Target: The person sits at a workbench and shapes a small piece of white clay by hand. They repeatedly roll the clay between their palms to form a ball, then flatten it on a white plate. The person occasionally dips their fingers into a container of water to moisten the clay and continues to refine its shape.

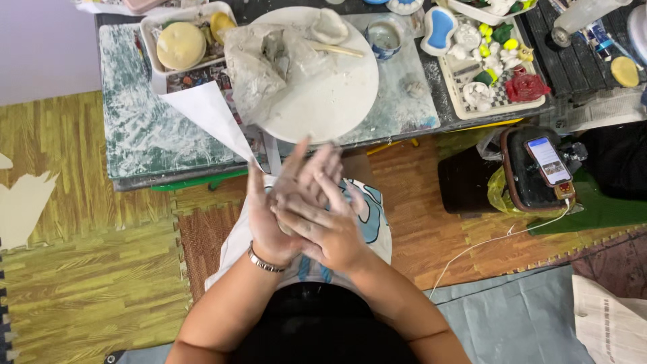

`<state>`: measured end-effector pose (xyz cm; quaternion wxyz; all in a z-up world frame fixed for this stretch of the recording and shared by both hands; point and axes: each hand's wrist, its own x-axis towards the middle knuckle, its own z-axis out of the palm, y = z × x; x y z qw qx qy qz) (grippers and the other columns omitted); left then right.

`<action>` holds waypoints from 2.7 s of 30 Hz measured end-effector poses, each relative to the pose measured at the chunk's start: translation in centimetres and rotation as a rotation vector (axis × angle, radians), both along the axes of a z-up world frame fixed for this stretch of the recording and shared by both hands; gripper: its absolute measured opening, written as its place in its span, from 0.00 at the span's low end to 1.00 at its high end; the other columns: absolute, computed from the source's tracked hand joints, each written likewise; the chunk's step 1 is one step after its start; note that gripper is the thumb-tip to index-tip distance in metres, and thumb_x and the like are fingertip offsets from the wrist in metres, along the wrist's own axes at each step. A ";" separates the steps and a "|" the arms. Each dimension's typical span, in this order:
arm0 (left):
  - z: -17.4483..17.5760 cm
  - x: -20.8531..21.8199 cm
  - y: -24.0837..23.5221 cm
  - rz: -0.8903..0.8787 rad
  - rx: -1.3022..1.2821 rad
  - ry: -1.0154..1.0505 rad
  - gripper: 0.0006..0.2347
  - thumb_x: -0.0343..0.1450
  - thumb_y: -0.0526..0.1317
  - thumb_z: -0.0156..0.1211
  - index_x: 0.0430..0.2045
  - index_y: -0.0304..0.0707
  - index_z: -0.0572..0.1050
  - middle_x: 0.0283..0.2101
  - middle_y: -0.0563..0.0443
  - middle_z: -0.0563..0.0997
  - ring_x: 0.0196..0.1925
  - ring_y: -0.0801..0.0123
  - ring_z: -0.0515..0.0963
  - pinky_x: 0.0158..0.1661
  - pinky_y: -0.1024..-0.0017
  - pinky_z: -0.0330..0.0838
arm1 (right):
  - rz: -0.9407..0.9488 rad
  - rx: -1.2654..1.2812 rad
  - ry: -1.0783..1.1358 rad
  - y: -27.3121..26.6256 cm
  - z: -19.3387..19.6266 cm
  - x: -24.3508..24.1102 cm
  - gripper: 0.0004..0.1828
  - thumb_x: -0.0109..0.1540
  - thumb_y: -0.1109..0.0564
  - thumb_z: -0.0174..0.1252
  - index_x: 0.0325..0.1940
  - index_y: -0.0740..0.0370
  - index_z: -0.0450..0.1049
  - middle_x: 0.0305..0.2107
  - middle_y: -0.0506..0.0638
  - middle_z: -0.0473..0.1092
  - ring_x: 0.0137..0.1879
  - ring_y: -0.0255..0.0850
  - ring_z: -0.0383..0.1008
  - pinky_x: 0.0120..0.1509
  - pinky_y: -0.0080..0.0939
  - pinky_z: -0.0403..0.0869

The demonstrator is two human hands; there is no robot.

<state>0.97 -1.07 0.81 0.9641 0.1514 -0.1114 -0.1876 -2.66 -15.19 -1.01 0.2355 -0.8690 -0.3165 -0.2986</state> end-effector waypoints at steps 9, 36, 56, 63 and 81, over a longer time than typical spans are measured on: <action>0.3 -0.5 -2.8 0.183 0.365 -0.308 0.37 0.79 0.65 0.35 0.76 0.34 0.48 0.80 0.37 0.50 0.83 0.52 0.47 0.80 0.55 0.38 | 0.183 0.911 0.310 -0.3 2.5 2.9 0.59 0.67 0.19 0.42 0.83 0.70 0.44 0.79 0.64 0.44 0.85 0.55 0.41 0.87 0.55 0.40; 4.7 -4.9 -1.6 0.543 0.908 -0.744 0.41 0.79 0.67 0.30 0.75 0.23 0.49 0.82 0.27 0.49 0.84 0.44 0.48 0.81 0.57 0.39 | 0.566 1.268 -0.349 4.3 1.9 0.7 0.36 0.63 0.28 0.52 0.63 0.57 0.66 0.56 0.60 0.73 0.59 0.49 0.71 0.71 0.57 0.62; 1.3 9.3 -1.9 0.141 0.061 0.169 0.34 0.75 0.64 0.33 0.74 0.44 0.53 0.78 0.43 0.53 0.79 0.54 0.52 0.75 0.55 0.44 | 0.140 -0.074 0.333 -2.3 4.7 12.5 0.31 0.57 0.51 0.68 0.64 0.59 0.74 0.66 0.56 0.66 0.71 0.56 0.64 0.74 0.56 0.60; -0.5 13.7 -1.3 0.296 0.220 0.202 0.31 0.76 0.59 0.35 0.67 0.33 0.61 0.74 0.44 0.61 0.78 0.55 0.54 0.74 0.57 0.46 | 0.232 0.359 0.638 -1.6 2.5 16.1 0.29 0.57 0.58 0.74 0.61 0.57 0.74 0.63 0.51 0.72 0.71 0.47 0.71 0.72 0.44 0.72; -3.3 17.6 -2.3 0.056 0.094 0.259 0.25 0.75 0.57 0.42 0.55 0.34 0.66 0.62 0.44 0.70 0.60 0.57 0.70 0.59 0.58 0.62 | 0.179 0.332 1.289 -5.6 2.3 21.4 0.27 0.56 0.62 0.75 0.55 0.61 0.72 0.39 0.49 0.71 0.46 0.38 0.73 0.53 0.38 0.75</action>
